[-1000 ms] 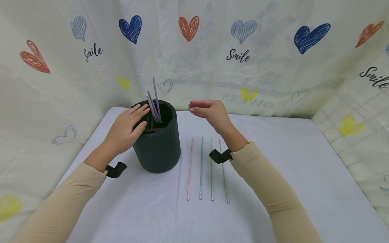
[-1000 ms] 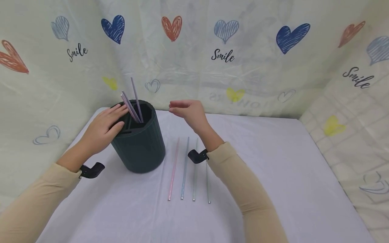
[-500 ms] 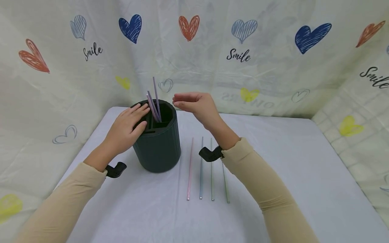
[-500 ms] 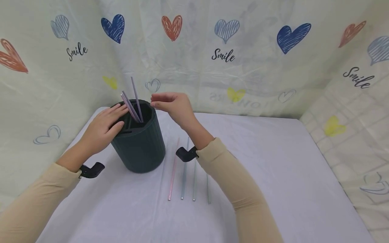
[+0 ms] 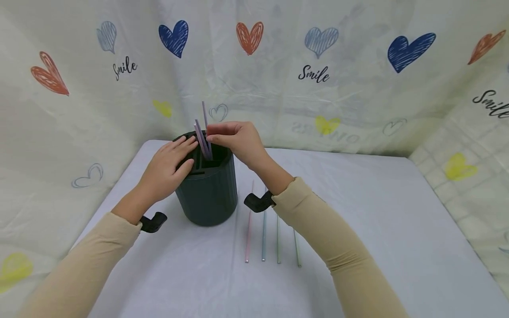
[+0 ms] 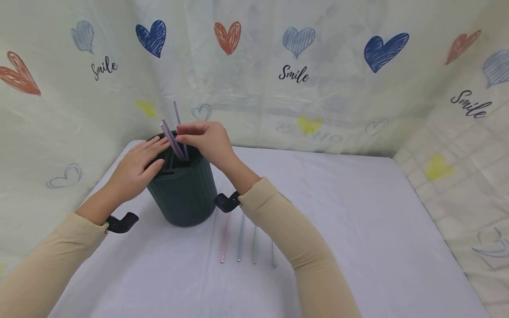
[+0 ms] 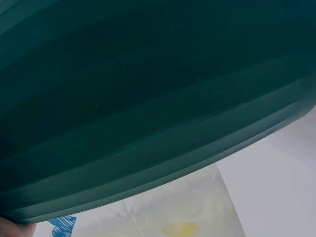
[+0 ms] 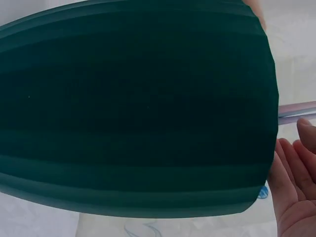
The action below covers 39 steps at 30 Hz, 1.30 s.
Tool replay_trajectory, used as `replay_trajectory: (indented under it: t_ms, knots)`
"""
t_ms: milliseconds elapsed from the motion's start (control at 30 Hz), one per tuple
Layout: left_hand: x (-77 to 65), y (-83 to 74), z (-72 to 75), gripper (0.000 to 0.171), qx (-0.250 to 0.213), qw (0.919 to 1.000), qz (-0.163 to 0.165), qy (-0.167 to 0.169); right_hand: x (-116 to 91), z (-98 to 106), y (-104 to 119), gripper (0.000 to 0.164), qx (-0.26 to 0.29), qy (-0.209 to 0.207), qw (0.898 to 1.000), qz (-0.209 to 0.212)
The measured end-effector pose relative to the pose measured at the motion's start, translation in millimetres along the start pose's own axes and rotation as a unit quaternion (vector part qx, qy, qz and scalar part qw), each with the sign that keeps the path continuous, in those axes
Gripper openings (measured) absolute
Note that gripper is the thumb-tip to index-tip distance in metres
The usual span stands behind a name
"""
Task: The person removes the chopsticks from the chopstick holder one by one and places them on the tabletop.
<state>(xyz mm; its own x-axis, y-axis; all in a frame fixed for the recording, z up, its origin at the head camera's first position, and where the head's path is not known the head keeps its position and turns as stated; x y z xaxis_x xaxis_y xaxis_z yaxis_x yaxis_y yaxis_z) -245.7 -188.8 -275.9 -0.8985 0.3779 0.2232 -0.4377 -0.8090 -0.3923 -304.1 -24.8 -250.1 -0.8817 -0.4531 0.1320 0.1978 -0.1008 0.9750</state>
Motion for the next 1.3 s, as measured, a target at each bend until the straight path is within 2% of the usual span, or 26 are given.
replay_trajectory:
  t_ms: [467, 667, 833, 1100, 1300]
  knots:
    - [2.7, -2.1, -1.9, 0.051, 0.002, 1.0000, -0.006, -0.004, 6, -10, 0, 0.028, -0.040, 0.006, 0.999, 0.013]
    - [3.0, -1.1, -2.4, 0.051, 0.002, 1.0000, -0.006, -0.005, 0, -4, 8, 0.027, 0.020, -0.004, 1.000, 0.018]
    - [3.7, -2.1, -2.4, 0.051, 0.001, 1.0000, -0.005, -0.004, -7, 8, 27, 0.025, 0.063, -0.025, 0.996, 0.057]
    - [1.9, -1.2, -1.5, 0.051, 0.003, 1.0000, -0.001, -0.002, -27, 29, 68, 0.024, 0.089, -0.063, 0.983, 0.147]
    - [0.1, -0.6, -1.0, 0.051, 0.000, 1.0000, -0.002, -0.005, -47, 50, 93, 0.021, 0.164, -0.109, 0.959, 0.204]
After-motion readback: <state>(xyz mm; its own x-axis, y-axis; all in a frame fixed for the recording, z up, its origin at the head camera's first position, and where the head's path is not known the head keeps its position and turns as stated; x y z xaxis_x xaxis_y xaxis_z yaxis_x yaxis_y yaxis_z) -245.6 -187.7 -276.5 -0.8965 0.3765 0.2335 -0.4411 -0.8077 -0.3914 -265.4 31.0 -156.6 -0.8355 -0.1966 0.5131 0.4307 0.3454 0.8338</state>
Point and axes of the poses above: each hand's wrist, its own x-axis towards the middle knuckle, its own z-axis out of the back of the hand, y = z × x, the point moved 7 cm from there along x, towards the middle knuckle, and after that the axes turned 4 degrees about y, right-handed, at the moved point
